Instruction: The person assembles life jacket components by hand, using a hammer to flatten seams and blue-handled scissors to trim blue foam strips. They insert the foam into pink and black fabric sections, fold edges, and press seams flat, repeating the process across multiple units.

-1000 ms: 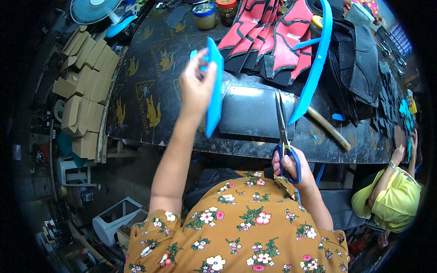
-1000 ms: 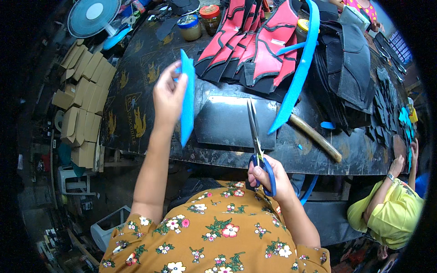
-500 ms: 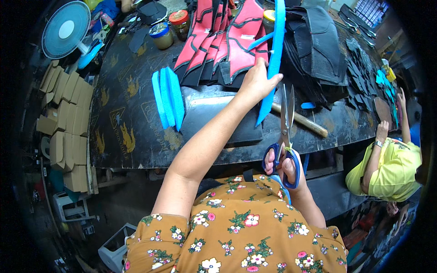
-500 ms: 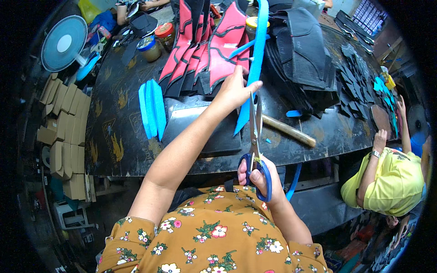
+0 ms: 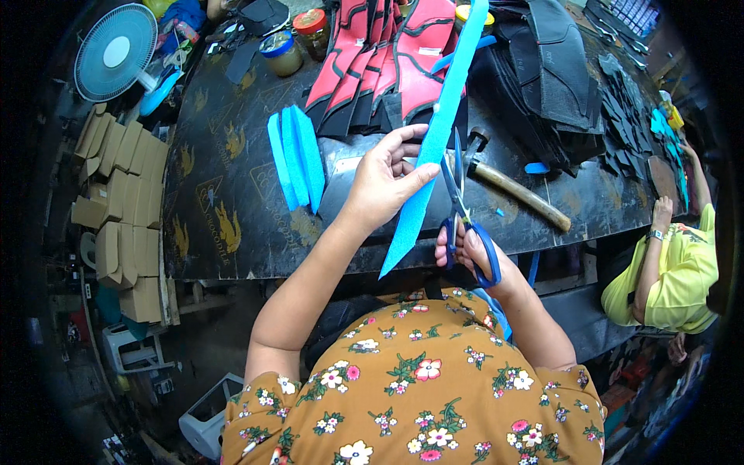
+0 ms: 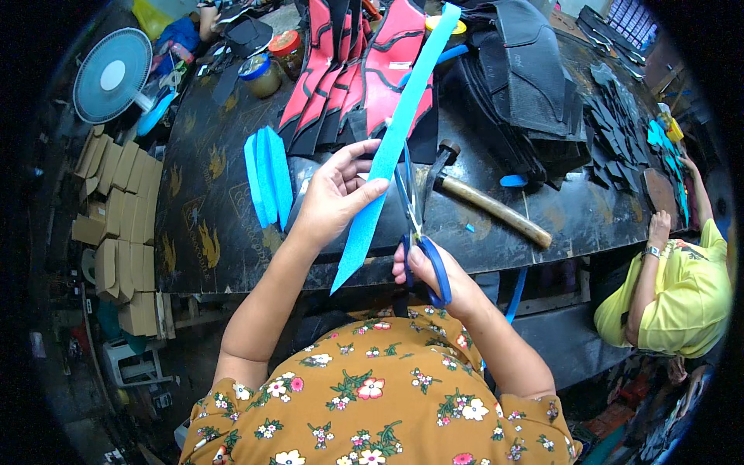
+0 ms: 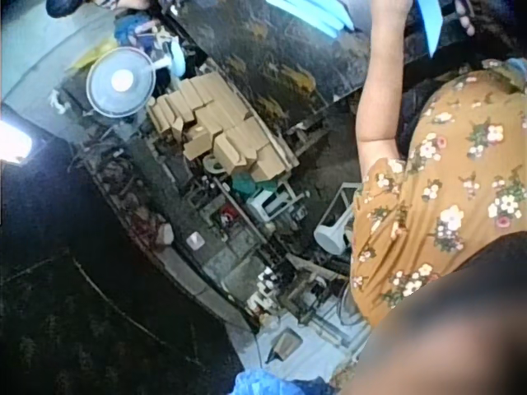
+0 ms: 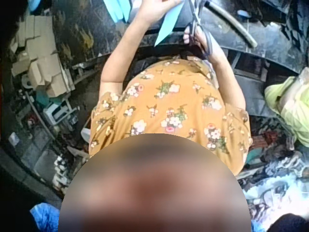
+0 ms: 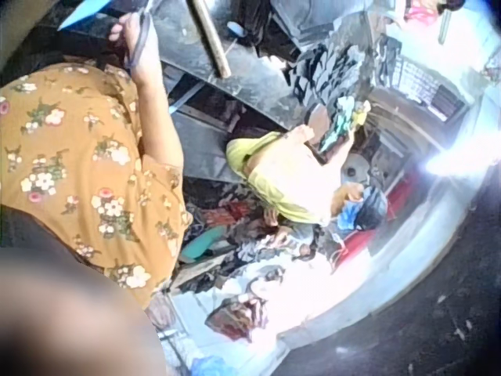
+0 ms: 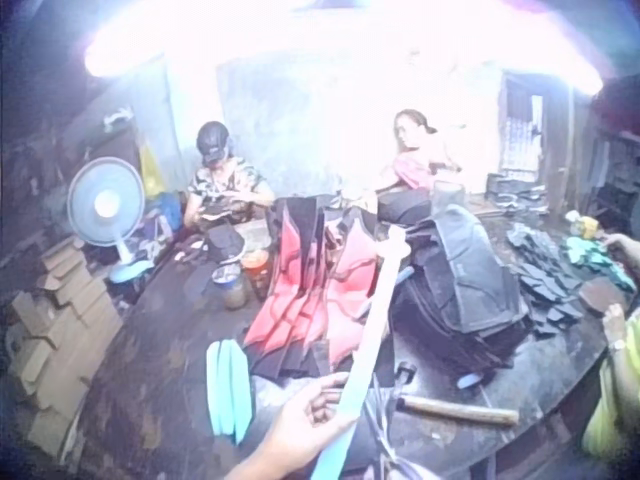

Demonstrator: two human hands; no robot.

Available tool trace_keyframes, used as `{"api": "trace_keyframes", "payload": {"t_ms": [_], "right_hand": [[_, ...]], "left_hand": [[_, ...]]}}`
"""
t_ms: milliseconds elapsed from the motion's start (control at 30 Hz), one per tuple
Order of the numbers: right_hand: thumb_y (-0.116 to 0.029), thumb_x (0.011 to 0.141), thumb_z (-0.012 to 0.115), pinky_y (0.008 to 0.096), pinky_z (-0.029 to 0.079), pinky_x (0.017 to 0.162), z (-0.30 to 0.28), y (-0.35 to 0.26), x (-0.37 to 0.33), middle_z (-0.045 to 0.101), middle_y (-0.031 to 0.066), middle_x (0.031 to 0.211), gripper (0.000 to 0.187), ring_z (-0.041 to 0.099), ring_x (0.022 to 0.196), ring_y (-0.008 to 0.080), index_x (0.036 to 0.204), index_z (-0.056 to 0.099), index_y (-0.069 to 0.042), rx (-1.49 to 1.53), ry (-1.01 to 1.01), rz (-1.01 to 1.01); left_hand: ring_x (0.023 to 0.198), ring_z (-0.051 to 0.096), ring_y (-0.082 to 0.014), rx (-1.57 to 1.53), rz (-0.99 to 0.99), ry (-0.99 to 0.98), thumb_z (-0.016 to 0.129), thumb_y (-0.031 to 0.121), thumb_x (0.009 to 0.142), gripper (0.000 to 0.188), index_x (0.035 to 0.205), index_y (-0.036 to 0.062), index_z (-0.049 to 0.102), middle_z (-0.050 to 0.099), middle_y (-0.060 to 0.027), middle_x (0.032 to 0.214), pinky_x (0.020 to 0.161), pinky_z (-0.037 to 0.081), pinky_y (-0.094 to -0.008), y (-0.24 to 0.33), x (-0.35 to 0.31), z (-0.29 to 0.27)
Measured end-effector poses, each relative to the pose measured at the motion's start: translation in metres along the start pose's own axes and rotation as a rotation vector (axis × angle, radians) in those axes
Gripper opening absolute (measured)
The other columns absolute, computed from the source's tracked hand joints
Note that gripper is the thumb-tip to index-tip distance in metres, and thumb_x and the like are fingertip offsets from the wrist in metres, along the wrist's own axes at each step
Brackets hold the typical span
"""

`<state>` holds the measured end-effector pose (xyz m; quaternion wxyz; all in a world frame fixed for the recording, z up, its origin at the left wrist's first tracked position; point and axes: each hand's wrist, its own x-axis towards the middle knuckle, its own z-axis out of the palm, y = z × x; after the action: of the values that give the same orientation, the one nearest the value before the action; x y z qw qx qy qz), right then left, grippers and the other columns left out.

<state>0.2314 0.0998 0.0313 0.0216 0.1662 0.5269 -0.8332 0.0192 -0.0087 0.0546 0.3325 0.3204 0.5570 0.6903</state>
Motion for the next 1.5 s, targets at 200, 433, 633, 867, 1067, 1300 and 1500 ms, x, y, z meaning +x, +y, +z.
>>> {"api": "trace_keyframes", "payload": {"t_ms": [200, 433, 633, 867, 1067, 1300, 1500], "right_hand": [[-0.052, 0.107, 0.059, 0.0309, 0.051, 0.094, 0.017, -0.007, 0.018, 0.061, 0.0057, 0.104, 0.050, 0.060, 0.098, 0.0142, 0.117, 0.057, -0.003, -0.078, 0.074, 0.005], [-0.059, 0.102, 0.062, 0.0324, 0.048, 0.093, 0.019, -0.010, 0.018, 0.063, 0.0061, 0.107, 0.060, 0.059, 0.100, 0.0147, 0.121, 0.058, -0.003, -0.257, 0.027, -0.037], [-0.059, 0.101, 0.064, 0.0302, 0.048, 0.086, 0.014, -0.004, 0.018, 0.060, 0.0048, 0.099, 0.057, 0.055, 0.093, 0.0135, 0.114, 0.056, -0.004, -0.329, 0.043, -0.044], [-0.057, 0.100, 0.067, 0.0288, 0.048, 0.094, 0.006, -0.005, 0.016, 0.060, 0.0031, 0.107, 0.061, 0.056, 0.101, 0.0119, 0.126, 0.056, -0.003, -0.290, 0.004, 0.038], [-0.053, 0.101, 0.068, 0.0279, 0.051, 0.074, 0.019, -0.003, 0.017, 0.061, 0.0010, 0.086, 0.048, 0.059, 0.081, 0.0100, 0.102, 0.061, -0.005, -0.208, 0.140, -0.014], [-0.030, 0.095, 0.082, 0.0205, 0.047, 0.054, 0.015, -0.012, 0.010, 0.063, -0.0028, 0.071, 0.028, 0.058, 0.058, 0.0051, 0.093, 0.065, -0.007, -0.084, 0.198, 0.064], [-0.038, 0.098, 0.075, 0.0258, 0.054, 0.074, -0.007, -0.017, -0.010, 0.065, 0.0029, 0.088, 0.036, 0.063, 0.080, 0.0095, 0.105, 0.062, -0.005, 0.008, 0.001, -0.061]], "left_hand": [[0.084, 0.067, -0.0043, 0.024, 0.059, 0.037, 0.079, 0.006, 0.092, 0.060, 0.146, 0.0001, 0.055, 0.069, -0.0101, 0.123, 0.073, 0.056, -0.0209, -0.007, -0.017, -0.001], [0.080, 0.066, -0.0044, 0.076, 0.076, 0.100, 0.080, 0.008, 0.092, 0.059, 0.146, 0.0009, 0.056, 0.072, -0.0101, 0.113, 0.064, 0.054, -0.0212, -0.001, -0.021, 0.003], [0.089, 0.070, -0.0066, 0.076, 0.036, 0.104, 0.080, 0.003, 0.092, 0.058, 0.143, -0.0043, 0.053, 0.070, -0.0088, 0.115, 0.077, 0.057, -0.0206, 0.004, -0.021, 0.008], [0.076, 0.068, -0.0059, 0.140, 0.092, 0.185, 0.084, 0.008, 0.090, 0.045, 0.125, -0.0032, 0.058, 0.072, -0.0079, 0.099, 0.064, 0.056, -0.0218, 0.003, -0.020, 0.013], [0.074, 0.067, -0.0053, 0.142, 0.028, 0.156, 0.084, 0.009, 0.090, 0.046, 0.125, -0.0036, 0.058, 0.072, -0.0071, 0.095, 0.063, 0.055, -0.0218, 0.001, -0.024, 0.012], [0.076, 0.063, -0.0059, 0.214, -0.022, 0.031, 0.083, 0.008, 0.089, 0.052, 0.133, 0.0005, 0.057, 0.069, -0.0075, 0.107, 0.069, 0.053, -0.0210, 0.001, -0.036, -0.008], [0.096, 0.070, -0.0195, 0.606, 0.202, 0.599, 0.084, 0.021, 0.086, 0.063, 0.140, 0.0032, 0.058, 0.069, -0.0177, 0.123, 0.082, 0.058, -0.0375, 0.017, 0.015, -0.116]]}}
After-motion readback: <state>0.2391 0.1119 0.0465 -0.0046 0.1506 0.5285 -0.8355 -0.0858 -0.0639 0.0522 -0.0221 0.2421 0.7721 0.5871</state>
